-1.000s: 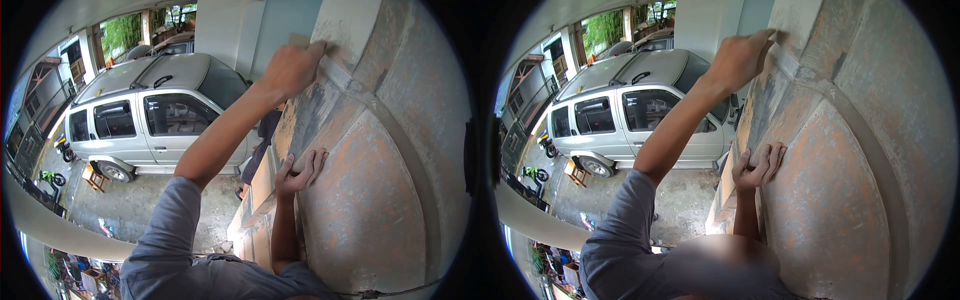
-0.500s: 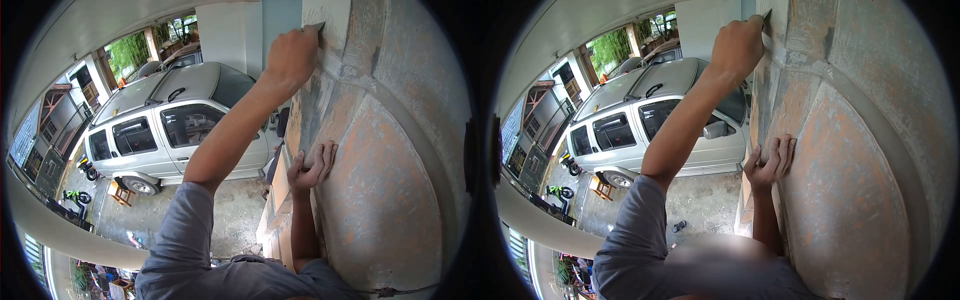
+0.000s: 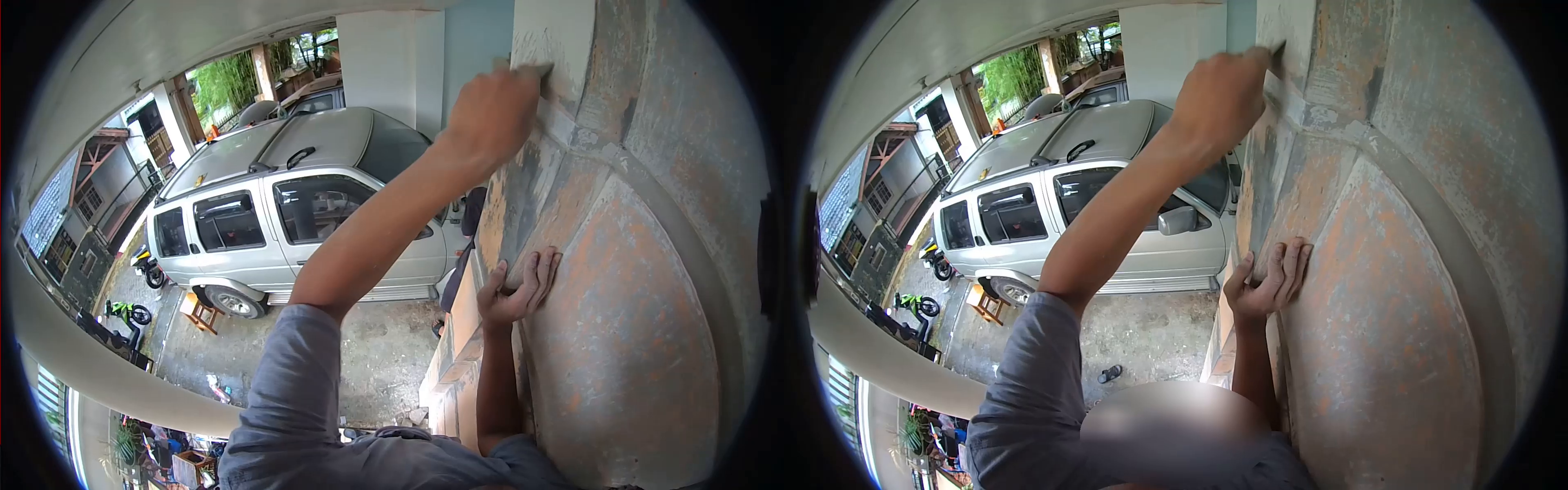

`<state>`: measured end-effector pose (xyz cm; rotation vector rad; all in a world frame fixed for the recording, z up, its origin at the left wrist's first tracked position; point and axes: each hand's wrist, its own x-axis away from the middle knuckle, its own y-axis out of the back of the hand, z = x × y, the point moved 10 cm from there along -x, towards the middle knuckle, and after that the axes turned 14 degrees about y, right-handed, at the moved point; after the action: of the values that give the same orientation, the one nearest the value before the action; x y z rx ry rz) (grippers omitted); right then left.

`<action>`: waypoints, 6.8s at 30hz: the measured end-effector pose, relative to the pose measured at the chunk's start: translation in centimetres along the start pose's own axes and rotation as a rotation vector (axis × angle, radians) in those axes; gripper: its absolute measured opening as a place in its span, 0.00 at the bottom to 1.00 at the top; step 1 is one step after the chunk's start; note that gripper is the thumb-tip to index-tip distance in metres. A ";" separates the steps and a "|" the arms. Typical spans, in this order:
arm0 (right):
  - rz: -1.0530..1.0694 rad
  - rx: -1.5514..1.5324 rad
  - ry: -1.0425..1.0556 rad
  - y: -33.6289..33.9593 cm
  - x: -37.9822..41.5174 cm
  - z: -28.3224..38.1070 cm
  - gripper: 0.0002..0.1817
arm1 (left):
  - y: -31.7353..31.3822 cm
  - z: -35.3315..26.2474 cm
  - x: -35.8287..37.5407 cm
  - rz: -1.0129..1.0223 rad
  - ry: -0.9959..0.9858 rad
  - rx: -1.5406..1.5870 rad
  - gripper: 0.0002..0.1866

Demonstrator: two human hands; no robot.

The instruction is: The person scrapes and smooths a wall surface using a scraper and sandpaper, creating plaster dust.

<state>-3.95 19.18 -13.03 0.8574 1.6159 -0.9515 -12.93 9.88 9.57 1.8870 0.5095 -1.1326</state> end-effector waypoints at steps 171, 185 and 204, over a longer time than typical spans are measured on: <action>1.150 1.058 0.892 -12.9 -30.6 2.9 0.16 | -1.9 0.3 9.7 -0.440 0.058 1.017 0.13; 1.092 1.048 1.025 -11.8 -28.0 2.8 0.19 | -1.9 0.3 9.6 -0.464 0.054 1.015 0.12; 0.058 -0.928 -1.122 4.9 3.3 3.8 0.20 | -3.6 5.2 25.9 0.556 0.754 1.846 0.27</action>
<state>1.21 18.12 -17.60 -0.2845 0.8229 -0.3723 -4.99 5.55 -15.53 3.6130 -1.1386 -0.2100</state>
